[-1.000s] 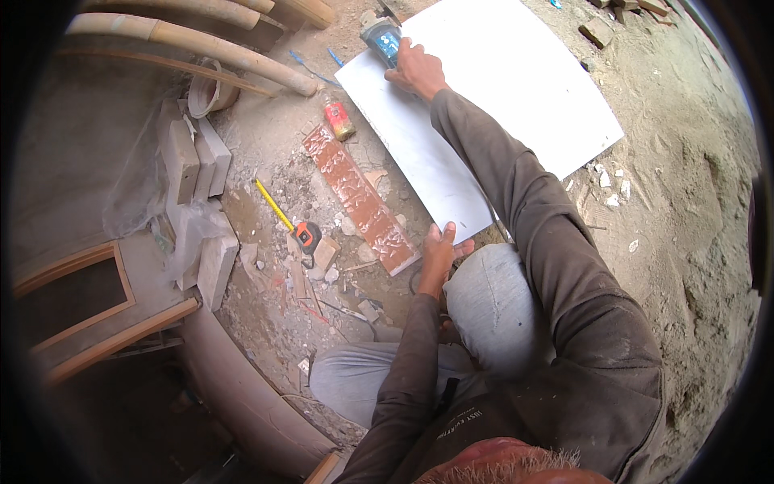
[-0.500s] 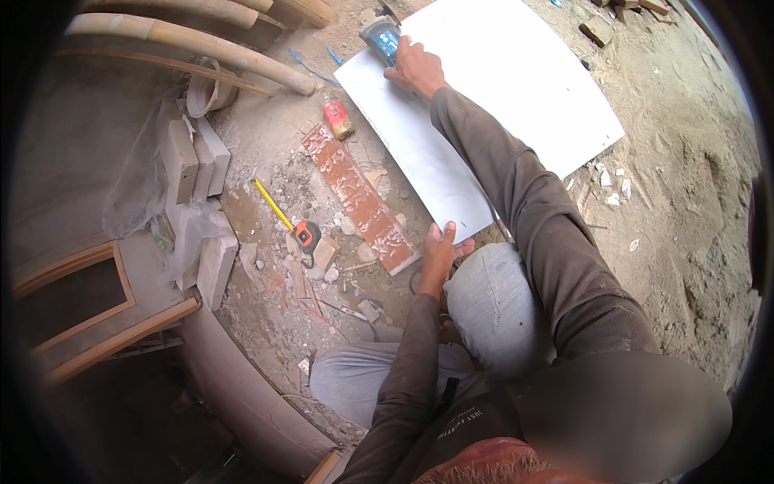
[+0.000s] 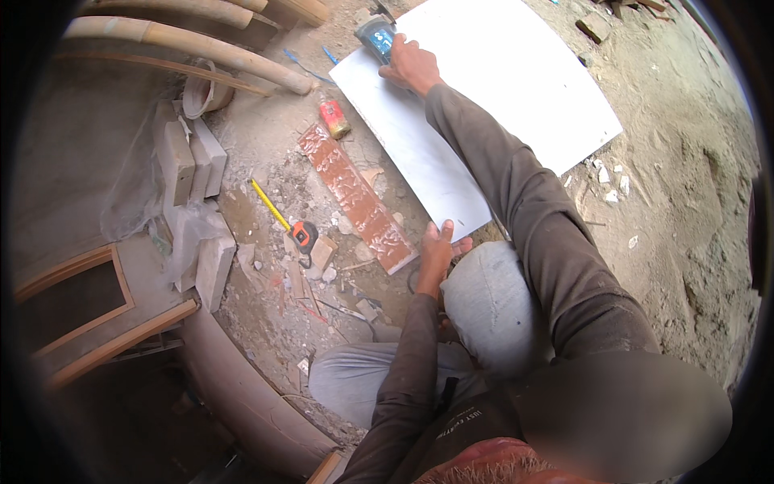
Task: The person measures a tile with a tape measure, marks it with a pencil, applies a piece of wood as a guide to draw a straight line, and then cuts the tile along the line using a handheld angle grinder.
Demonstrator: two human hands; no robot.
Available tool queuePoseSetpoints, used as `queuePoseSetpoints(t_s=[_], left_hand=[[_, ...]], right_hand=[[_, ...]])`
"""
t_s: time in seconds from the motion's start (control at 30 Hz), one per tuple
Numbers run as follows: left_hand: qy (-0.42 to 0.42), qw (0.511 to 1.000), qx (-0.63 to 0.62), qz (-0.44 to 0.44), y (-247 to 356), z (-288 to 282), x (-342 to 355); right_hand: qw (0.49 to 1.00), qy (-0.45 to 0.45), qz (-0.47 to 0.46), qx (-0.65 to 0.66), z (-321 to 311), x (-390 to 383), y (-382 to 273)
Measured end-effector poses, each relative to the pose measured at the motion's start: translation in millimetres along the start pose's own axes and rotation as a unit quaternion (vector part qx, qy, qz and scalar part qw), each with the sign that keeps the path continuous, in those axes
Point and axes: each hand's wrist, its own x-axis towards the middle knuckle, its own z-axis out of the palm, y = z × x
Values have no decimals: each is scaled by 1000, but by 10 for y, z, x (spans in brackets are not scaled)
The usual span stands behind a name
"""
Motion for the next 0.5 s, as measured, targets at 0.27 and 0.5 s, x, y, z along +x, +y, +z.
queuePoseSetpoints(t_s=[0.27, 0.5], left_hand=[[8, 1000, 11, -9, 71, 29, -50], [12, 1000, 21, -3, 65, 31, -64]], right_hand=[[1000, 18, -16, -4, 2, -31, 1], [1000, 23, -14, -7, 41, -60, 27]])
